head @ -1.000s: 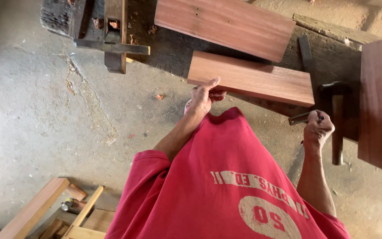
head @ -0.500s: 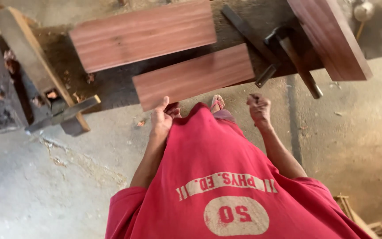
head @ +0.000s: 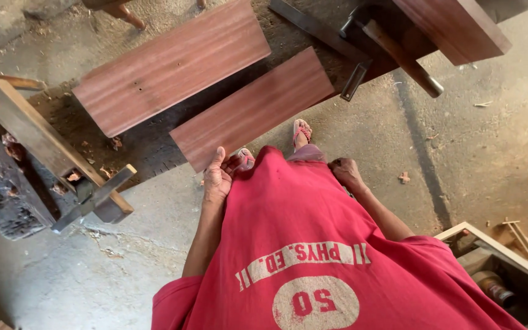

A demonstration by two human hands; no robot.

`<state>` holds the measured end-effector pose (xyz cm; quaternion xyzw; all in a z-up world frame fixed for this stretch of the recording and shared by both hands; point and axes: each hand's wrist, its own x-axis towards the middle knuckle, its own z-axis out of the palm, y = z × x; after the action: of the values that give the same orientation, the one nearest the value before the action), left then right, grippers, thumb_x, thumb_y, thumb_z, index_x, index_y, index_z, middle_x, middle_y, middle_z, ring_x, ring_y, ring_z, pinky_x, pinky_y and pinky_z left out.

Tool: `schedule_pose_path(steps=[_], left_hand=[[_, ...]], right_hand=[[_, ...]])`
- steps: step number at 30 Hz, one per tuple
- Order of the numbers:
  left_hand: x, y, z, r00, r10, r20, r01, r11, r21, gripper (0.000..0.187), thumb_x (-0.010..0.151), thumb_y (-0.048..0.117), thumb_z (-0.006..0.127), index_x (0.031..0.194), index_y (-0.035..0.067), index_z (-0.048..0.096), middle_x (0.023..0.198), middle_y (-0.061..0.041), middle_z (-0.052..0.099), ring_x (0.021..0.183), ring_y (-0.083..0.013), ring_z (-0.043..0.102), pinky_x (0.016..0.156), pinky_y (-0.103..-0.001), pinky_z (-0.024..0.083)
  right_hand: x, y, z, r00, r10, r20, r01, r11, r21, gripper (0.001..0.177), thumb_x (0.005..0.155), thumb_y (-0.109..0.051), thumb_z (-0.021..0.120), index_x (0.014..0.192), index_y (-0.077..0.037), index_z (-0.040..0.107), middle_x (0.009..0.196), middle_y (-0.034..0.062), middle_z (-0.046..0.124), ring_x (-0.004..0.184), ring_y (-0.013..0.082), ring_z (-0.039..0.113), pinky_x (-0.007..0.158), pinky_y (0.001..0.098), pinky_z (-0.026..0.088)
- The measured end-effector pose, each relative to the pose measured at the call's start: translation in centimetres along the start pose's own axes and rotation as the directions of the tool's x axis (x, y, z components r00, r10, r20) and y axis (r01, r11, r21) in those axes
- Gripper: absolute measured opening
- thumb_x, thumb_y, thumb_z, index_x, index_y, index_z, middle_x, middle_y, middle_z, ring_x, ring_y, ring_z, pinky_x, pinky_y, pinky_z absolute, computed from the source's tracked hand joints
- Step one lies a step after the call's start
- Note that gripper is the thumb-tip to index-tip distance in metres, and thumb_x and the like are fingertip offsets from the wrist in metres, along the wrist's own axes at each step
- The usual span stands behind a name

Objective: Measuring and marking wooden boards using a square and a pen for furniture construction.

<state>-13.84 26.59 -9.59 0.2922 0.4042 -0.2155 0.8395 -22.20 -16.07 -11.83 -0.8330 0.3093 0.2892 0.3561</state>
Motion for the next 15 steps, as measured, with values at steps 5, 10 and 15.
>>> schedule_pose_path(steps=[5, 10, 15], left_hand=[[0.2, -0.2, -0.5, 0.999, -0.034, -0.018, 0.034, 0.998, 0.045, 0.040, 0.083, 0.041, 0.083, 0.089, 0.006, 0.065, 0.093, -0.018, 0.077, 0.085, -0.0314, 0.076, 0.069, -0.046, 0.064], [0.4, -0.2, -0.6, 0.999, -0.026, -0.034, 0.027, 0.998, 0.048, 0.042, 0.084, 0.042, 0.083, 0.091, 0.005, 0.066, 0.094, -0.018, 0.077, 0.086, -0.0292, 0.076, 0.069, -0.044, 0.064], [-0.1, 0.0, -0.5, 1.000, -0.012, -0.016, 0.012, 1.000, 0.025, 0.044, 0.085, 0.043, 0.084, 0.093, 0.004, 0.066, 0.093, -0.018, 0.077, 0.083, -0.0308, 0.075, 0.069, -0.045, 0.062]], right_hand=[[-0.9, 0.7, 0.4, 0.997, 0.070, 0.025, -0.072, 0.992, 0.107, 0.032, 0.092, -0.027, 0.071, 0.103, 0.003, 0.076, 0.081, 0.0196, 0.076, 0.072, 0.0197, 0.069, 0.067, 0.0399, 0.054], [-1.2, -1.4, 0.1, 0.992, 0.117, 0.035, -0.121, 0.984, 0.129, 0.033, 0.094, -0.027, 0.071, 0.102, 0.005, 0.076, 0.083, 0.0206, 0.076, 0.072, 0.0214, 0.067, 0.066, 0.0411, 0.054], [-0.8, -1.9, 0.2, 0.997, 0.077, 0.027, -0.079, 0.995, 0.054, 0.033, 0.094, -0.029, 0.069, 0.107, 0.001, 0.077, 0.084, 0.0202, 0.074, 0.073, 0.0217, 0.072, 0.068, 0.0394, 0.055]])
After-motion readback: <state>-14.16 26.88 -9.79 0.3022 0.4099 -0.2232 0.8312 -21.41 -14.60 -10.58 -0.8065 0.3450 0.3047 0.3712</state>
